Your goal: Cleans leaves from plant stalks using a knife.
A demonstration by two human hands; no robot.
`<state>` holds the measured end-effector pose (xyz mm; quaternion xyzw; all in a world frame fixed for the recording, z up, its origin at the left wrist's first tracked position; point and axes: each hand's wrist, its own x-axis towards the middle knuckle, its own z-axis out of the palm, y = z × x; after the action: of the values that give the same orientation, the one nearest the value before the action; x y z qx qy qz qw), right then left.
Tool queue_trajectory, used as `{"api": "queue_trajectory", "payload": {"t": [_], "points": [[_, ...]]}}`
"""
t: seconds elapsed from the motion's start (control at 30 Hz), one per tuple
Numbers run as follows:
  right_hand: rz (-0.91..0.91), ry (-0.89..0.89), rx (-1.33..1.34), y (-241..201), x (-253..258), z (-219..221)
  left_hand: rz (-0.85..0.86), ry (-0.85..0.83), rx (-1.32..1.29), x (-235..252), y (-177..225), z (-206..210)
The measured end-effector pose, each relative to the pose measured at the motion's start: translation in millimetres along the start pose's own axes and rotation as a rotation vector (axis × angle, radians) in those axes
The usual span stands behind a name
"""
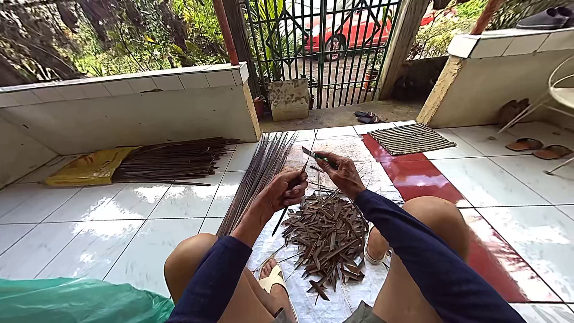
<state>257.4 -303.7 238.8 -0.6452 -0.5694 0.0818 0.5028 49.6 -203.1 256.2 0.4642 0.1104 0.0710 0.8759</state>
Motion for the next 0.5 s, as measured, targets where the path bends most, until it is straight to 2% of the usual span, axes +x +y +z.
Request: {"api": "queue_trajectory", "payload": {"t": [0.23,0.4,0.5], "points": [[0.043,0.098,0.104,15,22,-10,-0.047,0.007,0.078,-3,-5,-1],[0.145,0.282,0.123,24,30,-23,-0.052,0.031,0.113,-3,-8,-3],[0.095,0.161,0.141,15,21,-27,0.01,0.179,0.188,1,-7,0]]}}
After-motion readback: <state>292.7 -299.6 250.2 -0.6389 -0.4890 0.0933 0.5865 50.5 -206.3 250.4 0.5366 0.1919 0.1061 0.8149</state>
